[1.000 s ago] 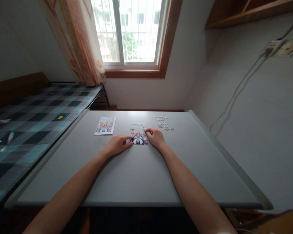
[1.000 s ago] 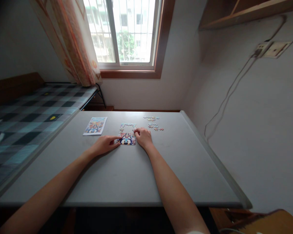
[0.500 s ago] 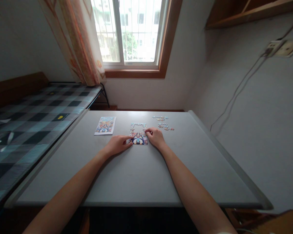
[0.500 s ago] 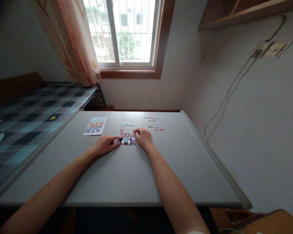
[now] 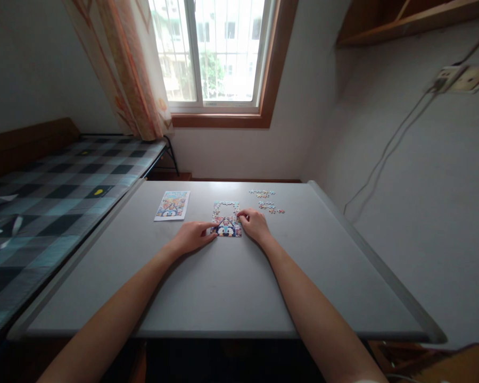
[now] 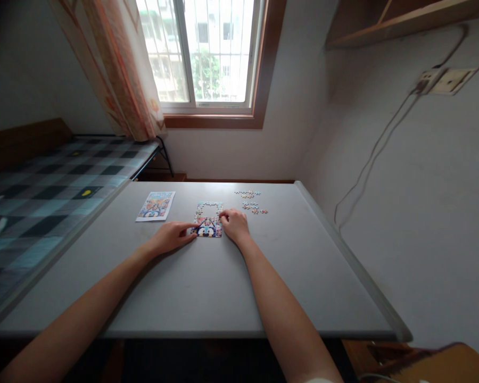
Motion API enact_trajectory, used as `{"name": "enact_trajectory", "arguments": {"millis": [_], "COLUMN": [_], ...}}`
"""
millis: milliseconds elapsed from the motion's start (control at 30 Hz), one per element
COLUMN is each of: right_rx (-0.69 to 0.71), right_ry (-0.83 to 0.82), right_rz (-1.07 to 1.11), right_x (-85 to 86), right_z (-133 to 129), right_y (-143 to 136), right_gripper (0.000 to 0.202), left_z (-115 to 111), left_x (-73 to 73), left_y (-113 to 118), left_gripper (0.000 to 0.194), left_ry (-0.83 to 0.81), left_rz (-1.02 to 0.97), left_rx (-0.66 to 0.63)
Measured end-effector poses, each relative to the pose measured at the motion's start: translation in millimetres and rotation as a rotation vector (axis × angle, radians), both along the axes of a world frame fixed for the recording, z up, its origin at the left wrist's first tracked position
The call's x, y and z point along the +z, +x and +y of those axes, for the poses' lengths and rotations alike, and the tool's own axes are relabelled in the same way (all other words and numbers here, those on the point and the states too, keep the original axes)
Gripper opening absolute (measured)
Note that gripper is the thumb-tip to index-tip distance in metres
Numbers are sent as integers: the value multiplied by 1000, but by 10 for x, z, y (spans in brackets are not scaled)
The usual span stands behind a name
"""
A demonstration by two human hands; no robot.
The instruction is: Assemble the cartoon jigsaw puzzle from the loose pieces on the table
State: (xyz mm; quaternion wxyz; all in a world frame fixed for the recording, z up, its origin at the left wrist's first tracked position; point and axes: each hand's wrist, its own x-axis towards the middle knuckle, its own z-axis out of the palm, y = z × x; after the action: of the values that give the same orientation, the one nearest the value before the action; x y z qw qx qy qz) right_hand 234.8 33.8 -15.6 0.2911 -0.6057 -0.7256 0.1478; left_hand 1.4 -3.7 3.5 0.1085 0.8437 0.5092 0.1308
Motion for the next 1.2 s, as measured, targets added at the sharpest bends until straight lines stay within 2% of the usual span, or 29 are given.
{"name": "enact_trajectory", "arguments": {"millis": [1200], "right_rx": [-2], "right_ry": [8], "right_rz": [-6], "right_x": [-1], "right_z": [-1], "right_y": [-2], "right_gripper": [23], "left_z": [-7], "left_x": [16], "left_y": [3], "left_gripper": [41], "left_ry": [-21], "left_rz": [-5], "left_rx": [4]}}
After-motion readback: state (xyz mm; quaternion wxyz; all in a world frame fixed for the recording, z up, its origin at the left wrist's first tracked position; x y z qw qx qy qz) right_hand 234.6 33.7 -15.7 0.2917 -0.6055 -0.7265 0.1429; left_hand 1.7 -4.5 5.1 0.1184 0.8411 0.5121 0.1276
